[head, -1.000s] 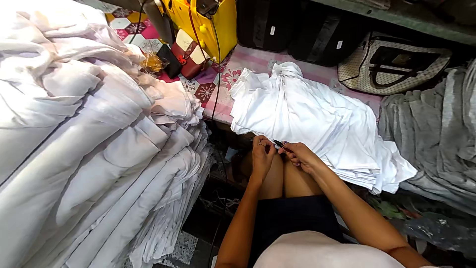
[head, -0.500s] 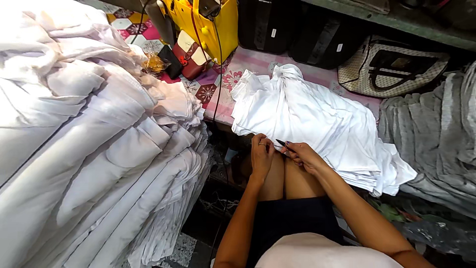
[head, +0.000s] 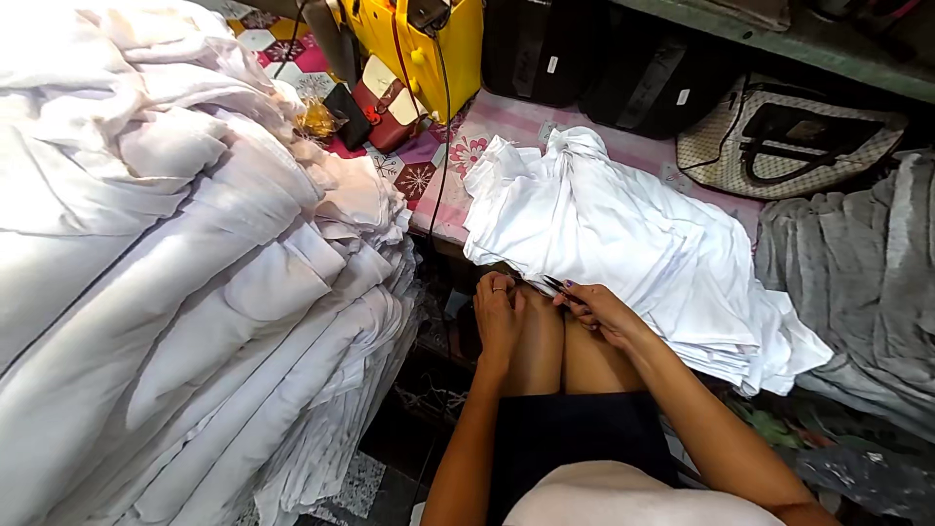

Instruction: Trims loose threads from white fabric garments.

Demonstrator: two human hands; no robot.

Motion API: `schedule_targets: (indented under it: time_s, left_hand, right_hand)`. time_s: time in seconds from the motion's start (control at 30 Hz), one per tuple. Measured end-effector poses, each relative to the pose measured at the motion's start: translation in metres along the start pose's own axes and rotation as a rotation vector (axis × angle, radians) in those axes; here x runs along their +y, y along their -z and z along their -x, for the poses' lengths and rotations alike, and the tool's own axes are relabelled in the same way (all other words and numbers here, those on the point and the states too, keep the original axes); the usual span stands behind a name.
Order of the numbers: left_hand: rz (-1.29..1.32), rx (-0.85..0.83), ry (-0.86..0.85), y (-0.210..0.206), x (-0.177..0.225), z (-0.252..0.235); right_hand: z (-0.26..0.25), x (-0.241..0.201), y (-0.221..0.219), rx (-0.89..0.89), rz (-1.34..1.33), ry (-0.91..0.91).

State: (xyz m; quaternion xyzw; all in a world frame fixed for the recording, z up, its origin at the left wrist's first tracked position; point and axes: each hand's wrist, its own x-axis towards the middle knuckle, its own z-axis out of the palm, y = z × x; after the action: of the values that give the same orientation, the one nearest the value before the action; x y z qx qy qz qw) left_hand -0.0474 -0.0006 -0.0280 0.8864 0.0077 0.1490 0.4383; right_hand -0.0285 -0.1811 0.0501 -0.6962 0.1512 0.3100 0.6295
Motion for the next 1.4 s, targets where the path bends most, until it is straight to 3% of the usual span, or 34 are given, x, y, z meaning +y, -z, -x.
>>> schedule_targets:
  time_s: [0.13,0.2,0.33,0.37,0.47,0.53,0.63,0.7,0.8,0.87,0.9,1.0,1.07,1.27,1.4]
  left_hand:
    - [0.002,0.082,-0.210,-0.022,-0.003,-0.008]
    - [-0.010,0.066,-0.202,-0.024,-0.013,-0.009]
    - [-0.158,-0.255,0.273,0.023,-0.015,-0.007]
    - [-0.169,-0.235,0.300,0.028,-0.014,-0.005]
    - [-0.124,0.016,-0.064,0.007,-0.016,-0.001]
    - [-0.121,0.099,-0.290,-0.014,-0.015,-0.011]
    - [-0.031,0.071,-0.371,-0.019,-0.011,-0.030]
    - [0.153,-0.123,-0.283,-0.007,-0.006,-0.039]
    - [0.536,-0.429,0.040,0.014,-0.004,-0.051]
    - [0.671,-0.409,0.177,0.015,-0.001,-0.051]
    - [0.676,-0.334,0.153,0.013,0.001,-0.049]
    - [0.509,-0.053,-0.156,-0.001,0.005,-0.042]
    - [0.363,0.087,-0.260,-0.008,0.005,-0.037]
    - [0.228,-0.013,-0.169,0.003,-0.007,-0.028]
    - [0.324,-0.058,-0.072,0.010,-0.015,-0.022]
  right_hand:
    - [0.002,-0.004,-0.003,0.002,0.039,0.100]
    - [0.001,-0.002,-0.003,0.051,0.080,0.218]
    - [0.002,0.007,0.003,0.251,0.354,0.495]
    - [0.001,0.010,0.001,0.312,0.482,0.519]
    - [-0.011,0.023,-0.015,0.449,0.861,0.630]
    - [-0.028,0.038,-0.022,0.566,1.003,0.830]
    - [-0.044,0.038,-0.015,0.639,1.015,0.991]
    - [-0.037,0.018,-0.010,0.501,0.879,0.834]
    - [-0.030,-0.022,-0.005,0.197,0.437,0.434]
    - [-0.034,-0.039,-0.002,0.039,0.159,0.239]
    - [-0.035,-0.044,-0.001,-0.015,0.081,0.183]
    - [-0.039,-0.055,-0.002,-0.070,0.015,0.140]
    - [-0.040,-0.055,-0.006,-0.061,0.025,0.132]
    - [-0.044,-0.049,-0.010,-0.088,0.092,0.148]
    - [-0.034,-0.048,-0.008,-0.019,0.112,0.185]
